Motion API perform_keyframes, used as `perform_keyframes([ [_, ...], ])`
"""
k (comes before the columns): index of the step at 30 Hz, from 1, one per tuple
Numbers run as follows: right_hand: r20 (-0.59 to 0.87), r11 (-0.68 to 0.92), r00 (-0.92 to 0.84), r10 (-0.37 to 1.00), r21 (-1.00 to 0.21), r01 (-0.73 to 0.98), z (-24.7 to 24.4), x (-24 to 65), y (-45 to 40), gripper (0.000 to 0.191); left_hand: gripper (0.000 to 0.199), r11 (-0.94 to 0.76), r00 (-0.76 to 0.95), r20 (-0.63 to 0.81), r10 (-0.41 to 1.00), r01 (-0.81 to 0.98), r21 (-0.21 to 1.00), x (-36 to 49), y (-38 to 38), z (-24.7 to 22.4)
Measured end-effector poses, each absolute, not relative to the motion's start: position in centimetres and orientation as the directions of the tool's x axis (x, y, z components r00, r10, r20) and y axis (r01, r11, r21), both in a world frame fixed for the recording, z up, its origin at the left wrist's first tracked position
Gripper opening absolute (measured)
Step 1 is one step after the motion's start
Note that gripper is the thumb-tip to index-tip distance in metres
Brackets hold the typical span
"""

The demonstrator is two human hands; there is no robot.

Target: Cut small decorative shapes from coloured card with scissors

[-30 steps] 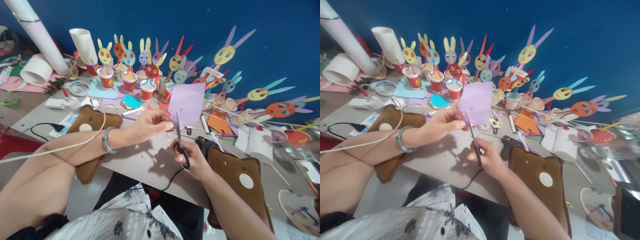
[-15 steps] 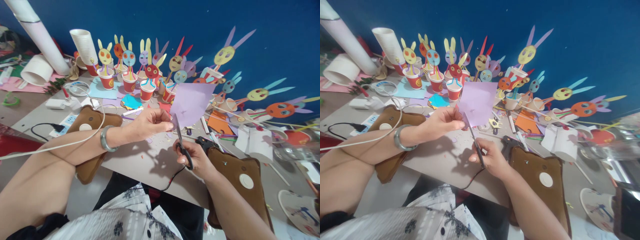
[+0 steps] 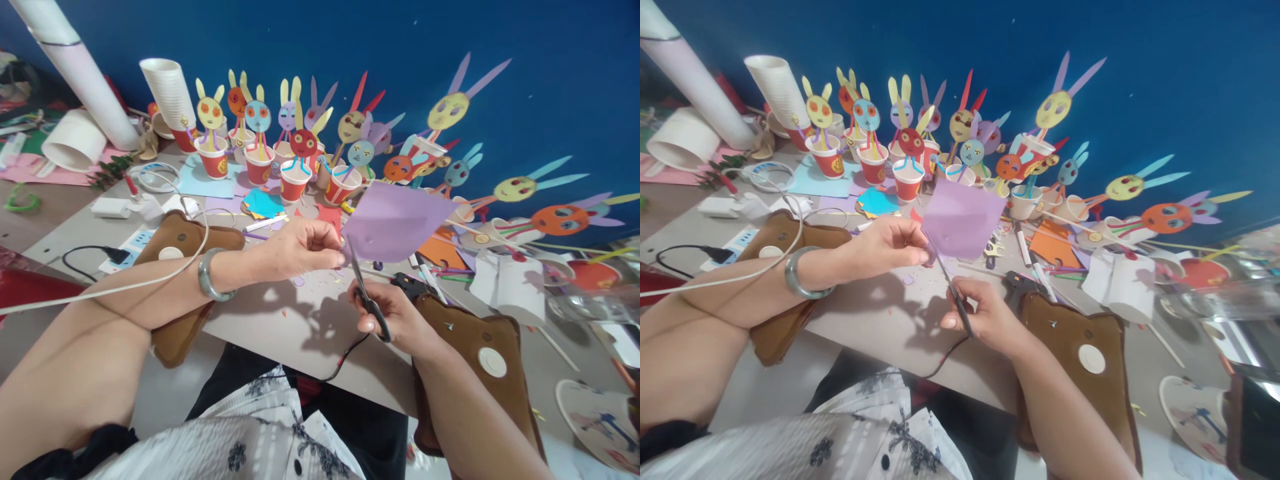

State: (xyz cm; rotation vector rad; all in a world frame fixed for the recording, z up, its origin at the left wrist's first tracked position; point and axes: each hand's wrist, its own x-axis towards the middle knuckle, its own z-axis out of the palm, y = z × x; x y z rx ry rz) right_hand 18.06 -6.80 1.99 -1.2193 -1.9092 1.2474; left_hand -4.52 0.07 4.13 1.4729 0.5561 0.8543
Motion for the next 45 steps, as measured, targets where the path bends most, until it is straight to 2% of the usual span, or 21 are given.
perform_keyframes([
  [12, -0.110, 0.091, -0.429, 0.897, -0.902, 0.422, 2.2, 18.6, -6.9, 0.065, 0.014, -0.131, 0.653, 0.165, 0.739, -0.101, 0.986, -4.7, 0.3, 3.8],
  [21, -0.219, 0.021, -0.430, 0.876, -0.873, 0.488, 2.7, 18.9, -6.8, 0.068, 0.016, -0.067, 0.698, 0.073, 0.712, -0.035, 0.997, -5.0, 0.3, 4.0],
  [34, -0.289, -0.033, -0.439, 0.851, -0.863, 0.504, 3.2, 19.0, -6.8, 0.067, 0.018, -0.101, 0.730, 0.064, 0.680, 0.007, 0.995, -5.2, 0.3, 4.8],
  [45, -0.323, -0.038, -0.493, 0.808, -0.864, 0.503, 3.0, 20.1, -6.5, 0.064, 0.014, -0.051, 0.772, -0.028, 0.635, 0.078, 0.996, -5.4, 0.3, 5.2],
])
